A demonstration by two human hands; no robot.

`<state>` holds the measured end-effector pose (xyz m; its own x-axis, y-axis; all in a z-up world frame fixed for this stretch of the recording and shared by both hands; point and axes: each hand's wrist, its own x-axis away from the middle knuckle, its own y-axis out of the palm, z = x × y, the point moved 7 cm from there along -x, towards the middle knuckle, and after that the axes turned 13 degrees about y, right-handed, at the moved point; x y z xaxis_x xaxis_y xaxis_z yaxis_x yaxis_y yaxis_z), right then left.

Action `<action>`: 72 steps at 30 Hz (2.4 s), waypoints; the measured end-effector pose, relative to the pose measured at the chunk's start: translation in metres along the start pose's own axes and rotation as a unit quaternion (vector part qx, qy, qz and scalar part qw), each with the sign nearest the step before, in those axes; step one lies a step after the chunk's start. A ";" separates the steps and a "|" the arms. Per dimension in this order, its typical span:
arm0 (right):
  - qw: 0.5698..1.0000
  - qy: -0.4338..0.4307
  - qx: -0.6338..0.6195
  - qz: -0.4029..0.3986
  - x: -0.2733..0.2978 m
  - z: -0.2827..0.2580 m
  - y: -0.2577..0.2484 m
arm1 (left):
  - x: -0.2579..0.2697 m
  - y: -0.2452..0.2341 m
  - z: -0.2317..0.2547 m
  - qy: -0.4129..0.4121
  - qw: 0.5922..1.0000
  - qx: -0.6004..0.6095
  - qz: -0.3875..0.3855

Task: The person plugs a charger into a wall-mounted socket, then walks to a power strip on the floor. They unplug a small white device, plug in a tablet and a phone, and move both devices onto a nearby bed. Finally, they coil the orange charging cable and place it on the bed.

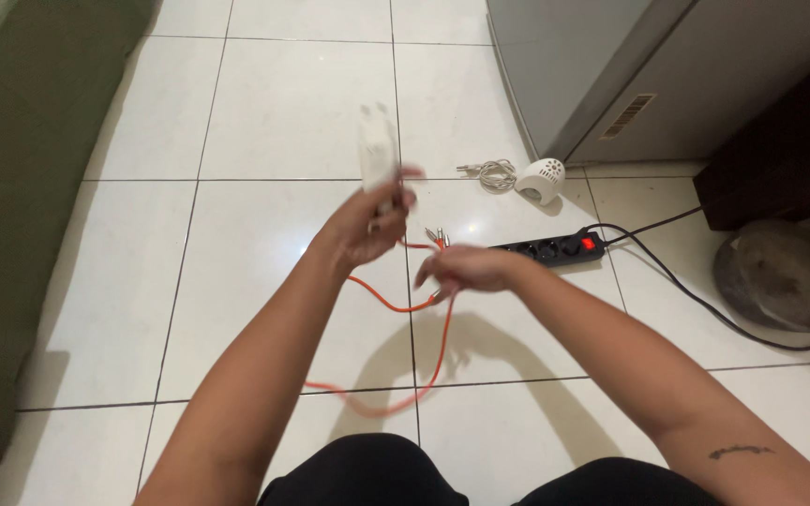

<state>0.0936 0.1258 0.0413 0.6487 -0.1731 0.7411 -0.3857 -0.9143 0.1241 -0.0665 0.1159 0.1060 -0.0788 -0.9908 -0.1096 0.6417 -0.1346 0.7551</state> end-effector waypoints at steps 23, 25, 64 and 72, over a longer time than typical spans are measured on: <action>0.933 0.055 0.212 0.287 0.016 -0.049 -0.026 | 0.043 -0.004 -0.019 -0.186 0.946 -0.024 -0.266; 0.920 0.016 0.206 0.333 0.028 -0.064 -0.039 | 0.047 -0.020 -0.041 -0.276 0.916 -0.205 -0.207; 0.946 0.015 0.140 0.293 0.028 -0.055 -0.021 | 0.027 -0.051 -0.078 -0.215 0.899 -0.379 0.030; 0.994 0.017 0.110 -0.021 0.007 -0.022 0.044 | 0.004 -0.049 -0.037 0.048 0.994 0.031 0.095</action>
<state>0.0671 0.0927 0.0665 0.6379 -0.1239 0.7601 -0.2027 -0.9792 0.0105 -0.0700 0.1186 0.0449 0.1145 -0.9932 -0.0206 0.5893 0.0512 0.8063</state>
